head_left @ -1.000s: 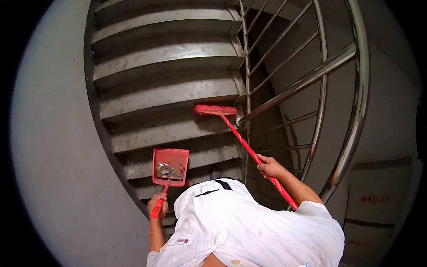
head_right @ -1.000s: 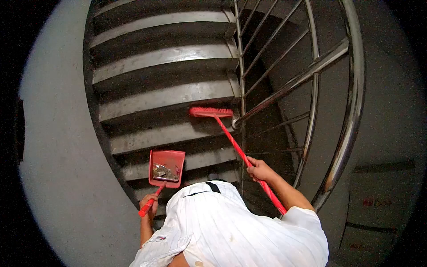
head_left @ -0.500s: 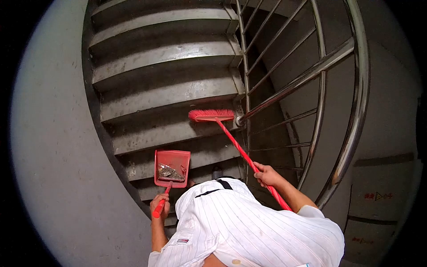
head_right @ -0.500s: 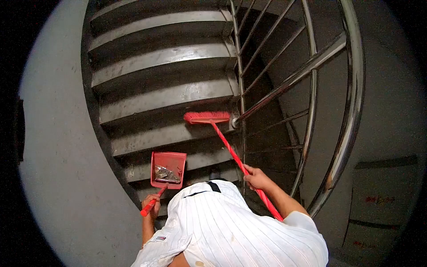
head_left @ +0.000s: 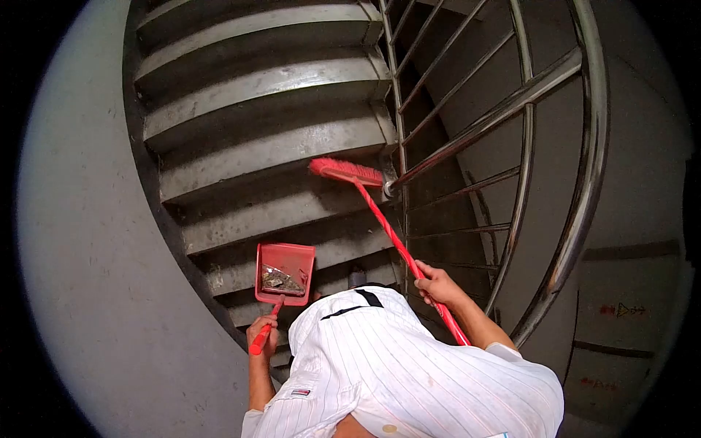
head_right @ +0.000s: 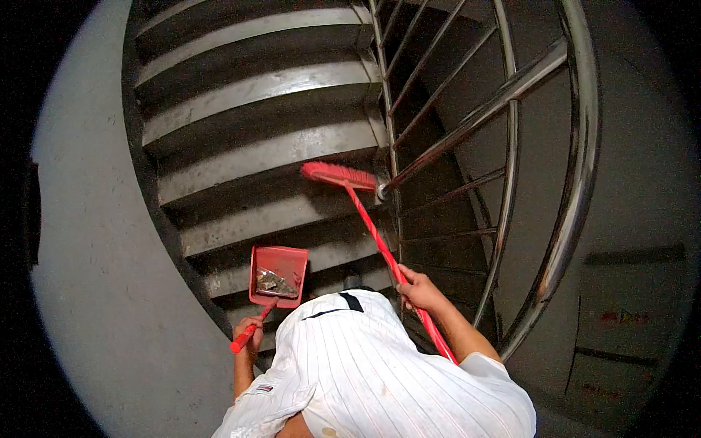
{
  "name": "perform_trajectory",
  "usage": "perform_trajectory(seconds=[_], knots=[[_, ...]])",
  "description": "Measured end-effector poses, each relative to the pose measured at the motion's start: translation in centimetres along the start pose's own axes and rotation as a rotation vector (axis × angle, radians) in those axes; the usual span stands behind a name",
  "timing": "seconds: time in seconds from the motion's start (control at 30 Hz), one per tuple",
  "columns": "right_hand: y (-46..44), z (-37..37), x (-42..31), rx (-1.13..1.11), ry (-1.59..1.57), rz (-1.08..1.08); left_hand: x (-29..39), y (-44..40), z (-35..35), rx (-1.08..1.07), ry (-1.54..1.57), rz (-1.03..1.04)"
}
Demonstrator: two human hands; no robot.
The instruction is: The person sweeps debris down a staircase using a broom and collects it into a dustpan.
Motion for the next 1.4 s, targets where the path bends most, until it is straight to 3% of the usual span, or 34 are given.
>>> perform_trajectory(seconds=[0.1,0.23,0.47,0.77,0.97,1.13,1.33,1.4], knots=[[-2.1,-0.4,0.0,0.034,0.024,-0.018,0.6,0.0,-0.4,-0.042,-0.025,0.068],[-4.4,0.1,1.8,0.001,-0.007,0.049,1.5,-0.6,-0.6,-0.027,-0.041,0.004],[0.4,0.9,1.4,-0.053,-0.115,0.036,-0.4,0.1,0.3,-0.021,0.033,0.005],[-1.3,0.0,2.8,-0.062,-0.139,0.104,2.4,-1.8,3.0,-0.107,-0.021,0.012],[1.4,1.5,1.1,-0.061,-0.221,0.026,1.6,-3.5,2.7,-0.150,0.013,0.032],[-3.1,-1.1,1.3,-0.022,-0.188,0.005,2.7,-4.2,5.7,-0.182,0.020,0.039],[-5.7,-5.3,4.8,-0.060,-0.240,0.024,-0.5,-3.2,12.6,-0.187,0.253,-0.344],[-5.3,-4.5,5.7,-0.062,-0.278,0.042,5.0,-6.1,11.9,-0.269,0.054,0.002]])
Point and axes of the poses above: each hand's wrist, its own y-axis away from the middle knuckle, its own z-axis out of the palm, x = y × z, the point moved 3 cm from there along -y, towards the middle knuckle, and after that the axes turned 9 degrees about z, right-handed, at the moved point
